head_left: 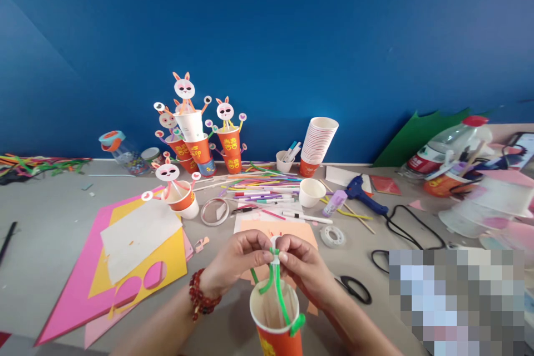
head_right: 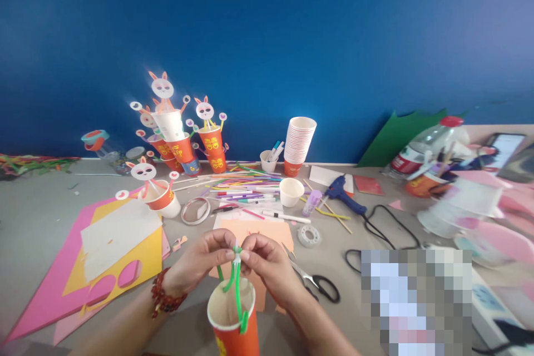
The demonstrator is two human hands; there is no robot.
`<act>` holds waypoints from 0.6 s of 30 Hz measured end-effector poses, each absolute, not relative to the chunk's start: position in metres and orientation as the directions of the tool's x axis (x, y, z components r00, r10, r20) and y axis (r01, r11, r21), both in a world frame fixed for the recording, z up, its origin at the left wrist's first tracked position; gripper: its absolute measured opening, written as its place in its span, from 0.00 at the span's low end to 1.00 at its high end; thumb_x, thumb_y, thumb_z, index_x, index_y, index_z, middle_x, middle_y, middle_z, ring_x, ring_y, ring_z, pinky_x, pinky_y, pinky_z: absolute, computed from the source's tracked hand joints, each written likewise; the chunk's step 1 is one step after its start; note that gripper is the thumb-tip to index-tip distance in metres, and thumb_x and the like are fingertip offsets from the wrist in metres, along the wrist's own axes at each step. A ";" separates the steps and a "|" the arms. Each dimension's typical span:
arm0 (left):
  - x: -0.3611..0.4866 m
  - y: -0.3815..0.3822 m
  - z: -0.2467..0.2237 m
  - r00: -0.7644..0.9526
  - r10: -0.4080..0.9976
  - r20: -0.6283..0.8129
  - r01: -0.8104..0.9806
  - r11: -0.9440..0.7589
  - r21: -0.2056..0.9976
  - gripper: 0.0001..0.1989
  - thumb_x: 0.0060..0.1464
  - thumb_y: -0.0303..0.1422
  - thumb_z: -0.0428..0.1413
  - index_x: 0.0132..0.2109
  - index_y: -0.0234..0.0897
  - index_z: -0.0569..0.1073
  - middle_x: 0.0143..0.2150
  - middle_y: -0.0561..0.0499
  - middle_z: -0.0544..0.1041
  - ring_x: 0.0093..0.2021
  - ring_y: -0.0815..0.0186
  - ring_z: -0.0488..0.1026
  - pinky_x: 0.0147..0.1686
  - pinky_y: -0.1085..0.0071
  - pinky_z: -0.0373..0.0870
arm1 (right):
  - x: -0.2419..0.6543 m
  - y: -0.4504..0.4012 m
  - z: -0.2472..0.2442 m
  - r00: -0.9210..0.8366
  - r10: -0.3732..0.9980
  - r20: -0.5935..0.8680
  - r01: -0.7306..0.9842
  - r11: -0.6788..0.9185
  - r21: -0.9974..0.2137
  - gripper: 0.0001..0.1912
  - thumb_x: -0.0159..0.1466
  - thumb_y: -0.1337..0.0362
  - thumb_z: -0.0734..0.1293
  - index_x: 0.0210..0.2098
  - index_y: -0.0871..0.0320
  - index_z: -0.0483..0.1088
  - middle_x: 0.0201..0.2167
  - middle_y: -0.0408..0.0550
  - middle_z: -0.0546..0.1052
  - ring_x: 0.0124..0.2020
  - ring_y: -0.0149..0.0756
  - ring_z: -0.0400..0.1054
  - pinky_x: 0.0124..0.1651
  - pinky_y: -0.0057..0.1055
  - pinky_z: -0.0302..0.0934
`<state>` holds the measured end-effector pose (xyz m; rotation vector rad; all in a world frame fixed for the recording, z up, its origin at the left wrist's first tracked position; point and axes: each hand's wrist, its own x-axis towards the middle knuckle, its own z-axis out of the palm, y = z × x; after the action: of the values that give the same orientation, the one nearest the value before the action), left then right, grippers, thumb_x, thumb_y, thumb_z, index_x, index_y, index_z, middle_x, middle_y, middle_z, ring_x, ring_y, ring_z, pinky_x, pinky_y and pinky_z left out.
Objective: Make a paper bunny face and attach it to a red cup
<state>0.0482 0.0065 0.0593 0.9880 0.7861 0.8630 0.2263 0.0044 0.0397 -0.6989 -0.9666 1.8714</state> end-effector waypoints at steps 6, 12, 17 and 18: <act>0.049 0.007 0.060 0.388 0.907 -0.164 -0.219 0.264 0.939 0.19 0.43 0.43 0.69 0.32 0.34 0.73 0.30 0.52 0.73 0.32 0.68 0.70 0.36 0.72 0.67 | 0.228 0.005 0.040 -0.443 0.893 -0.075 -0.438 -0.289 -0.851 0.18 0.57 0.54 0.75 0.26 0.59 0.68 0.22 0.40 0.70 0.23 0.27 0.63 0.29 0.25 0.59; 0.050 0.007 0.064 0.356 0.924 -0.140 -0.171 0.212 0.962 0.18 0.45 0.44 0.68 0.32 0.34 0.73 0.29 0.52 0.73 0.32 0.67 0.71 0.35 0.72 0.67 | 0.231 0.008 0.037 -0.443 0.895 -0.057 -0.399 -0.254 -0.881 0.14 0.56 0.58 0.76 0.29 0.59 0.70 0.26 0.41 0.71 0.26 0.28 0.63 0.31 0.25 0.59; 0.046 0.007 0.069 0.382 0.916 -0.120 -0.136 0.184 0.974 0.16 0.50 0.44 0.65 0.35 0.34 0.76 0.32 0.50 0.75 0.35 0.65 0.71 0.38 0.71 0.68 | 0.232 0.008 0.038 -0.435 0.899 -0.060 -0.389 -0.248 -0.887 0.13 0.57 0.58 0.76 0.28 0.59 0.70 0.25 0.41 0.70 0.27 0.30 0.63 0.31 0.27 0.57; 0.046 0.007 0.070 0.388 0.914 -0.120 -0.133 0.184 0.974 0.15 0.51 0.43 0.64 0.35 0.35 0.76 0.32 0.51 0.75 0.35 0.65 0.71 0.38 0.71 0.68 | 0.232 0.008 0.038 -0.430 0.901 -0.061 -0.389 -0.246 -0.888 0.13 0.57 0.59 0.76 0.28 0.59 0.70 0.25 0.41 0.70 0.27 0.30 0.63 0.31 0.27 0.57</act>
<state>0.0460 0.0069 0.0702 1.1363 0.8770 0.8895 0.2323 0.0077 0.0382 -0.7444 -1.0588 1.8115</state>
